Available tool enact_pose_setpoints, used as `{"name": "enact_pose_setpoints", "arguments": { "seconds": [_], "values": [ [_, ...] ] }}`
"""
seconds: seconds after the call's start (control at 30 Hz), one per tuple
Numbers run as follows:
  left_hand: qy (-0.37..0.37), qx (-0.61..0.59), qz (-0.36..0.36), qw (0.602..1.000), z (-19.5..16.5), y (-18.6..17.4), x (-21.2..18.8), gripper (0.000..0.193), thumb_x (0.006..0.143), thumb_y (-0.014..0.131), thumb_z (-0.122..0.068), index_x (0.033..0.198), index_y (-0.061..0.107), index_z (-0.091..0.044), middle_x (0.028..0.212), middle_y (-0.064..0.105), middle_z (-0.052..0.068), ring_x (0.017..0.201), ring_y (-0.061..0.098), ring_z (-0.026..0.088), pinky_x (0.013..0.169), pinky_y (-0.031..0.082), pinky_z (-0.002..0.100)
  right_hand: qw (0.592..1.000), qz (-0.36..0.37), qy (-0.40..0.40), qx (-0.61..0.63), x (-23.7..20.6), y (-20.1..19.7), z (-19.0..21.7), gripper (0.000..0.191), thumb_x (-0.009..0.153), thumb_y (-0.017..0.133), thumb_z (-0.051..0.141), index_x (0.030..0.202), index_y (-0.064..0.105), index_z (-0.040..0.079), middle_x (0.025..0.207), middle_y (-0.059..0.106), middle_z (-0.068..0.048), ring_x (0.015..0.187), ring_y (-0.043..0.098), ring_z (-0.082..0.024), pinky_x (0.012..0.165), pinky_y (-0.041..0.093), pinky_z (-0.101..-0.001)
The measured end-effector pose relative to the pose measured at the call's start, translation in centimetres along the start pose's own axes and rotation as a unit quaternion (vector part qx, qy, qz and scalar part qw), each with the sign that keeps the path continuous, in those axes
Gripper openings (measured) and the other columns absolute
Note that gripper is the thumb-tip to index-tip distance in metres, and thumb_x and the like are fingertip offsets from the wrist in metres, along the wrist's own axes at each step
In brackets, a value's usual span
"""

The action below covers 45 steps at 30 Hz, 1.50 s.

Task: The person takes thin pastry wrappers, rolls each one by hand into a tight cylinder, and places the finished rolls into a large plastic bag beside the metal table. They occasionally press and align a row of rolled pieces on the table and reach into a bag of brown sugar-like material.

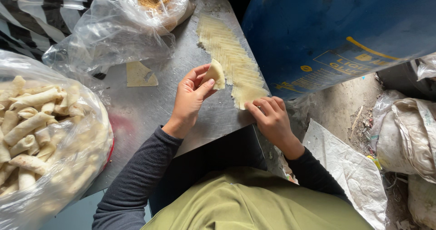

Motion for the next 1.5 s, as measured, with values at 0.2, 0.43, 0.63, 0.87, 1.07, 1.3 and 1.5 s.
{"name": "enact_pose_setpoints", "arguments": {
  "seconds": [0.2, 0.43, 0.63, 0.87, 1.07, 1.3, 1.5],
  "values": [
    [-0.004, 0.019, 0.006, 1.0, 0.3, 0.0, 0.0, 0.039, 0.1, 0.063, -0.006, 0.138, 0.059, -0.004, 0.122, 0.072, 0.007, 0.109, 0.068, 0.012, 0.097, 0.059, 0.032, 1.0, 0.0, -0.004, -0.002, -0.2, -0.2, 0.8, 0.034, 0.081, 0.07, -0.002, 0.114, 0.072, 0.007, 0.101, 0.067, -0.004, 0.1, 0.065, -0.023, 0.094, 0.046, -0.0397],
    [-0.012, 0.041, 0.022, 0.999, 0.5, 0.3, -0.1, 0.041, 0.099, 0.063, -0.007, 0.14, 0.058, -0.004, 0.122, 0.071, 0.008, 0.11, 0.067, 0.012, 0.096, 0.059, 0.032, 1.0, 0.008, -0.006, 0.01, 0.4, -0.2, 1.4, 0.031, 0.085, 0.071, 0.001, 0.116, 0.07, 0.006, 0.102, 0.068, -0.005, 0.099, 0.065, -0.024, 0.093, 0.047, -0.039],
    [-0.037, 0.035, 0.097, 0.994, 1.2, 1.7, -0.6, 0.05, 0.098, 0.062, -0.008, 0.146, 0.051, 0.001, 0.133, 0.066, 0.011, 0.116, 0.066, 0.013, 0.101, 0.058, 0.032, 0.976, -0.056, 0.076, 0.196, 1.4, -1.9, 0.3, 0.041, 0.086, 0.081, 0.022, 0.119, 0.066, 0.004, 0.109, 0.066, -0.012, 0.101, 0.063, -0.029, 0.088, 0.051, -0.0385],
    [-0.06, 0.024, 0.221, 0.973, 1.1, 4.6, -2.1, 0.061, 0.094, 0.069, -0.004, 0.151, 0.046, -0.002, 0.138, 0.061, 0.009, 0.119, 0.065, 0.014, 0.101, 0.055, 0.029, 0.891, -0.09, 0.203, 0.396, 2.7, 0.1, -1.1, 0.016, 0.095, 0.078, 0.013, 0.106, 0.072, 0.004, 0.111, 0.067, -0.007, 0.096, 0.068, -0.013, 0.084, 0.056, -0.0255],
    [-0.004, 0.145, 0.15, 0.978, 0.4, 3.7, -1.8, 0.056, 0.089, 0.08, -0.014, 0.14, 0.058, -0.006, 0.122, 0.069, 0.008, 0.108, 0.07, 0.012, 0.094, 0.062, 0.029, 0.662, -0.031, 0.306, 0.684, 1.8, 5.0, -3.2, 0.011, 0.1, 0.069, 0.004, 0.109, 0.073, -0.002, 0.108, 0.072, -0.006, 0.098, 0.067, -0.011, 0.088, 0.054, -0.0255],
    [0.017, 0.145, 0.083, 0.986, 0.5, 2.9, -1.4, 0.035, 0.097, 0.074, -0.017, 0.129, 0.07, -0.001, 0.105, 0.076, 0.007, 0.096, 0.071, 0.011, 0.086, 0.059, 0.026, 0.524, -0.027, 0.342, 0.78, 0.5, 7.9, -4.1, 0.014, 0.1, 0.069, 0.006, 0.111, 0.074, -0.002, 0.101, 0.073, -0.01, 0.09, 0.068, -0.014, 0.082, 0.055, -0.0283],
    [0.009, 0.18, 0.089, 0.98, 1.2, 3.3, -1.8, 0.035, 0.097, 0.072, -0.017, 0.127, 0.069, 0.0, 0.105, 0.078, 0.008, 0.098, 0.075, 0.012, 0.085, 0.06, 0.025, 0.548, -0.022, 0.303, 0.78, 0.8, 7.2, -3.7, 0.01, 0.101, 0.07, 0.002, 0.109, 0.072, -0.003, 0.103, 0.072, -0.009, 0.092, 0.067, -0.015, 0.084, 0.054, -0.0285]
  ]
}}
Point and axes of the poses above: each hand's wrist, its own x-axis towards the middle knuckle, its own y-axis out of the palm, z = x × y, the point moved 8 cm from there along x, towards the middle knuckle
